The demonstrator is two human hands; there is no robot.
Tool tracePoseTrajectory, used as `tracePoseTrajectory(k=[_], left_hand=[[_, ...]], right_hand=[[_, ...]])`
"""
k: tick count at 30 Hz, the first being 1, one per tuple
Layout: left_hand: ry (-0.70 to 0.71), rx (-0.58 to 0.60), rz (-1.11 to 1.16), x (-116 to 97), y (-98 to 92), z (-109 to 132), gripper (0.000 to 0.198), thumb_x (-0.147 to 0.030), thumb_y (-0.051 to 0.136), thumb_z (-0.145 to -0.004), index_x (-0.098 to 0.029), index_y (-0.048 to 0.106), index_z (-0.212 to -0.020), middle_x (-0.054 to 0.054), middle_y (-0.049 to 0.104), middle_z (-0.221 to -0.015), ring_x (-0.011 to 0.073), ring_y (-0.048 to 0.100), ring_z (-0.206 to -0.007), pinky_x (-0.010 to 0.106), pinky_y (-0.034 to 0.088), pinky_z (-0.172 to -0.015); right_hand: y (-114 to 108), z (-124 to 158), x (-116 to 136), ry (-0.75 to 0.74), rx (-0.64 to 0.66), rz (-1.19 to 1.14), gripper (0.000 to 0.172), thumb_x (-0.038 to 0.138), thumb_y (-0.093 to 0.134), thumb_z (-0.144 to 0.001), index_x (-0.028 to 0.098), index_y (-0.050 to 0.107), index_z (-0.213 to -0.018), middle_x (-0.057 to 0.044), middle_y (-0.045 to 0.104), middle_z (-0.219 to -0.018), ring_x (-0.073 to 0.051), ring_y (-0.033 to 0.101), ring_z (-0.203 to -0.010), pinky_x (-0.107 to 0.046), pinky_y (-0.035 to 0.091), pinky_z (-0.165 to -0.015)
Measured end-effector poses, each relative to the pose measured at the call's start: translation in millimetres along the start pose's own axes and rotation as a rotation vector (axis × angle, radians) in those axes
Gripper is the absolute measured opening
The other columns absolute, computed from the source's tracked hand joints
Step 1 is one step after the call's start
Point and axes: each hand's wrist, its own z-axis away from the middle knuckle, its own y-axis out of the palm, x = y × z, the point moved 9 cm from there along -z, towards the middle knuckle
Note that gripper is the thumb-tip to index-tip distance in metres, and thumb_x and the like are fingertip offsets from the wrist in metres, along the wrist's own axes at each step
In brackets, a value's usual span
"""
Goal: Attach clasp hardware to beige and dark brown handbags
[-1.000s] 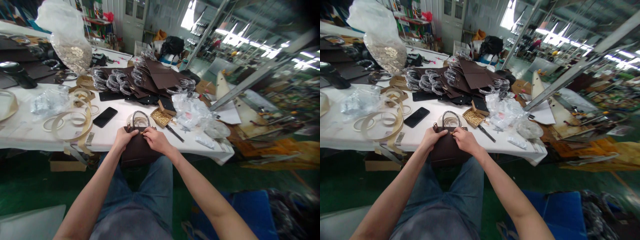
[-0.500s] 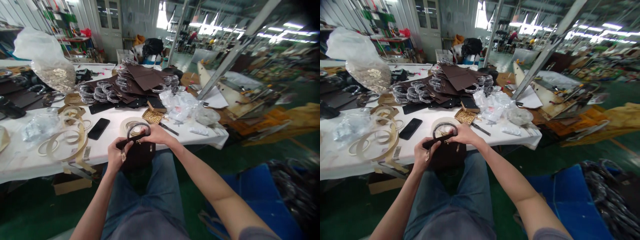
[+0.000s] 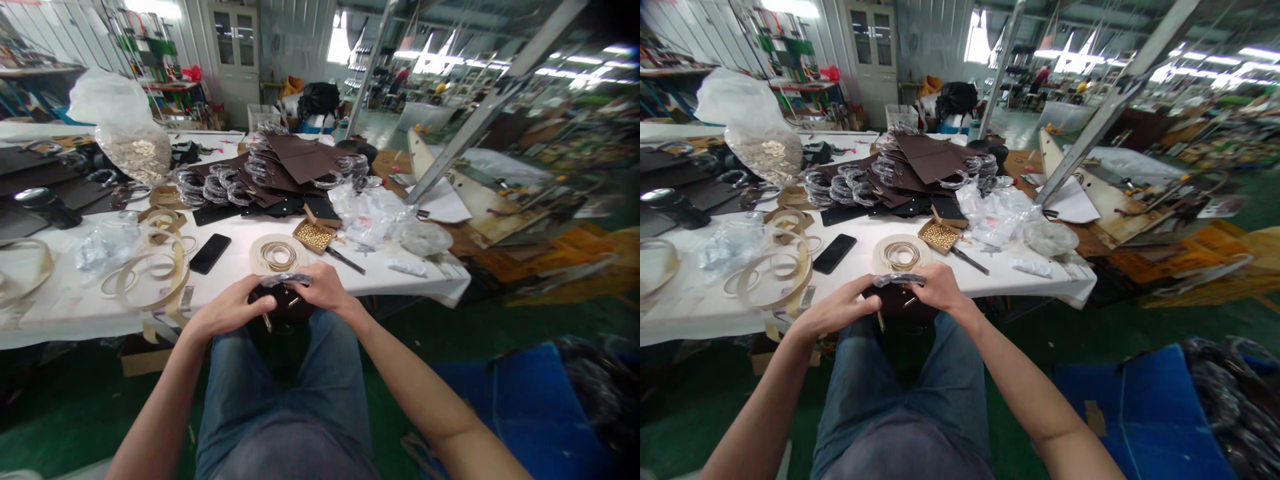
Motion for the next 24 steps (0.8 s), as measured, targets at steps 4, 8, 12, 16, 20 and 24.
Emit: tracePoseTrajectory(k=[4,8,12,16,20,24], left_hand=[[-0.051,-0.057,0.098,-10,-11.0,-5,0.031,-0.053,0.091,-0.085,-0.024,0.089,-0.097,0.009,0.082,-0.099,0.0353,0.075,-0.106,0.036,0.059,-0.095],[0.124,-0.068,0.049,-36,-16.3,1,0.027,-0.049,0.081,-0.096,-0.030,0.091,-0.111,0.010,0.081,-0.112,0.0338,0.076,-0.115,0.041,0.059,-0.107],[0.151,-0.030,0.076,-50,-17.0,26,0.038,-0.045,0.073,-0.100,-0.031,0.086,-0.133,0.011,0.080,-0.131,0.0372,0.072,-0.132,0.049,0.054,-0.121],[0.181,-0.096,-0.193,-56,-10.7,43,0.045,-0.032,0.083,-0.089,-0.034,0.082,-0.134,0.010,0.082,-0.123,0.0355,0.077,-0.113,0.046,0.062,-0.101],[0.217,-0.213,-0.373,-59,-12.0,46,0.007,-0.034,0.080,-0.096,-0.031,0.085,-0.101,0.008,0.082,-0.093,0.0273,0.074,-0.079,0.035,0.053,-0.070],[0.322,-0.186,-0.644,-78,-4.2,47,0.012,-0.038,0.077,-0.101,-0.030,0.085,-0.096,0.008,0.079,-0.082,0.0275,0.072,-0.072,0.037,0.049,-0.068]], right_hand=[[-4,10,11,-0.034,-0.006,-0.014,0.004,0.028,0.080,-0.100,0.024,0.081,-0.099,-0.002,0.082,-0.089,-0.022,0.074,-0.080,-0.032,0.046,-0.073],[-33,16,27,-0.063,-0.078,-0.101,0.014,0.035,0.074,-0.108,0.024,0.080,-0.102,-0.005,0.084,-0.096,-0.024,0.077,-0.087,-0.035,0.052,-0.083],[-67,25,48,-0.089,-0.125,-0.101,0.022,0.039,0.068,-0.113,0.024,0.080,-0.102,-0.007,0.084,-0.097,-0.025,0.078,-0.089,-0.040,0.054,-0.085],[-82,35,70,-0.115,-0.078,-0.038,0.022,0.037,0.063,-0.115,0.026,0.079,-0.106,-0.007,0.085,-0.101,-0.028,0.078,-0.093,-0.044,0.055,-0.086],[-83,43,90,-0.152,-0.055,-0.002,0.020,0.033,0.060,-0.115,0.027,0.079,-0.110,-0.007,0.085,-0.103,-0.027,0.078,-0.094,-0.045,0.056,-0.085],[-81,50,103,-0.186,-0.060,-0.023,0.019,0.031,0.062,-0.114,0.026,0.080,-0.112,-0.008,0.084,-0.101,-0.027,0.078,-0.091,-0.045,0.059,-0.084]])
